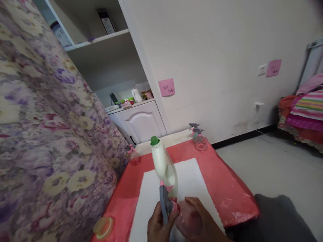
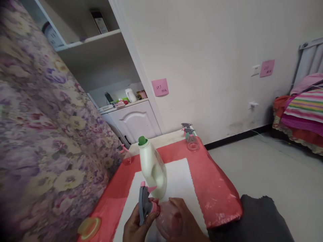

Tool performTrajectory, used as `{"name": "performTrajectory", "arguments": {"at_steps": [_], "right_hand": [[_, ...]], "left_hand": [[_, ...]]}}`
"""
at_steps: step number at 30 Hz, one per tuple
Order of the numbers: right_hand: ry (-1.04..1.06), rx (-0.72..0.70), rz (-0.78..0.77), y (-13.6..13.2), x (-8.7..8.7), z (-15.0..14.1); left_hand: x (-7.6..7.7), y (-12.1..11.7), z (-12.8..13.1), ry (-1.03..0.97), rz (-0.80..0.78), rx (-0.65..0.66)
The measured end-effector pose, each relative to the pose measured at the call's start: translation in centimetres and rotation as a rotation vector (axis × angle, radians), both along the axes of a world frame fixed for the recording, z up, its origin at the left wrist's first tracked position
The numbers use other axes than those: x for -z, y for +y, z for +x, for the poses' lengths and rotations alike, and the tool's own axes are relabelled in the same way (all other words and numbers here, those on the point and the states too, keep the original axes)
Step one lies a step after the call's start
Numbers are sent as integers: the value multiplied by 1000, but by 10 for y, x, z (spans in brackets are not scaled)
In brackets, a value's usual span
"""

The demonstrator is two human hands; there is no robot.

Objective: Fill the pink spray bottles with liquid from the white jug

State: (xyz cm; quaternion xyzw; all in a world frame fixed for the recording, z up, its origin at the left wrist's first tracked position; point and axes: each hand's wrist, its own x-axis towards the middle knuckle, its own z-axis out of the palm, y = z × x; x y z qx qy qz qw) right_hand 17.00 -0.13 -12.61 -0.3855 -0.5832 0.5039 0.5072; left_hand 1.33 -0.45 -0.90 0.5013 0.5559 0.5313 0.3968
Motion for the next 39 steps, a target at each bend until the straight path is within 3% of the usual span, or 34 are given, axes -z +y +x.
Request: {"name": "performTrajectory", "arguments": {"at_steps": [7,14,21,31,39], "right_hand": [[42,-27,-39,0,6,-3],[-6,-18,-9,-3,1,1],[-7,-3,-43,-4,1,0],[17,30,33,-6,37,-11],[10,154,130,-8,50,-14]], "left_hand": [[-21,-1,-8,93,26,36],[-7,-3,-1,216,71,135],[-1,-2,1,66,17,79],[10,0,4,-65,-7,11],[11,4,4,-75,-15,27]]}}
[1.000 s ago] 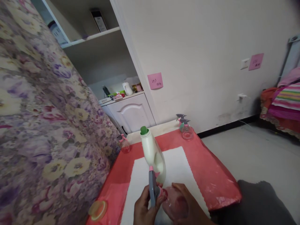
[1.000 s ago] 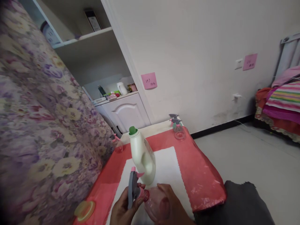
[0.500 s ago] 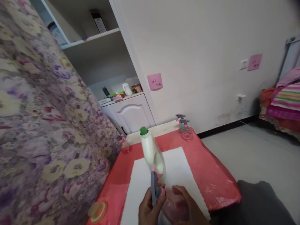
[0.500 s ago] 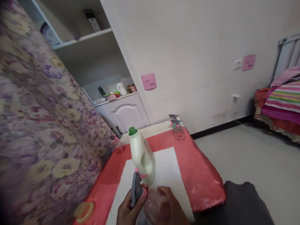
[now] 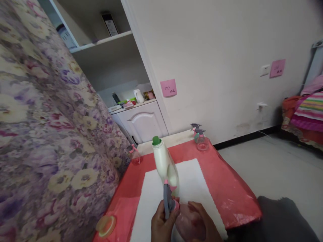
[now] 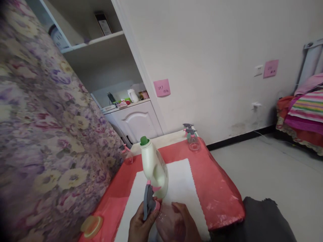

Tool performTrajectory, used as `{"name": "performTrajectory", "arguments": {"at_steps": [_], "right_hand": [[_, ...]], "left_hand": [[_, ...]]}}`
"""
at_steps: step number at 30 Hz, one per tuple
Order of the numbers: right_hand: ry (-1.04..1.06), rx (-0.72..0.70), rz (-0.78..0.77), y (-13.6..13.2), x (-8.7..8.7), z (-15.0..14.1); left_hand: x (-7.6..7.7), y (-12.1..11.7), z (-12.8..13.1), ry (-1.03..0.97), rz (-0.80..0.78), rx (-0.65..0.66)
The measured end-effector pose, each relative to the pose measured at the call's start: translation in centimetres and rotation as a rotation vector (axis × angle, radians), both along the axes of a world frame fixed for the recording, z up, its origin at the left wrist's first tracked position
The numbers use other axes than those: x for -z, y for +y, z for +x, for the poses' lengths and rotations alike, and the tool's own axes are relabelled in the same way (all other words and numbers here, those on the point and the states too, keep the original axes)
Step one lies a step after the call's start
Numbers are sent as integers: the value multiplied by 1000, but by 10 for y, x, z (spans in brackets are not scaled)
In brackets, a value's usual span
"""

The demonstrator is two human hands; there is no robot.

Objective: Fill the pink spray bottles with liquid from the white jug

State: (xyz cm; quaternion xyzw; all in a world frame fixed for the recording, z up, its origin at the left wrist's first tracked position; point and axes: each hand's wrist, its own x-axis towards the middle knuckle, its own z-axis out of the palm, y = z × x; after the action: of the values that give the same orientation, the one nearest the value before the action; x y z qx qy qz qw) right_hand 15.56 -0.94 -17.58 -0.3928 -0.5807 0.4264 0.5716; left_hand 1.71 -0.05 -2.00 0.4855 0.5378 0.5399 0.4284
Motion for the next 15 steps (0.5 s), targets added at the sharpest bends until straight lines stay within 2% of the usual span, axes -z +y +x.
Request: {"name": "performTrajectory", "arguments": {"at_steps": [5,10,12,15], "right_hand": [[21,31,42,4,16,-6],[-80,153,134,9,30,-7],[-70,138,140,8,28,-3],[17,1,57,6,15,5]], "left_hand": [[3,2,1,-6,-13,-12],[8,2,2,58,10,-87],[8,2,2,55,9,-87],[6,3,-2,2,-19,-6]]}}
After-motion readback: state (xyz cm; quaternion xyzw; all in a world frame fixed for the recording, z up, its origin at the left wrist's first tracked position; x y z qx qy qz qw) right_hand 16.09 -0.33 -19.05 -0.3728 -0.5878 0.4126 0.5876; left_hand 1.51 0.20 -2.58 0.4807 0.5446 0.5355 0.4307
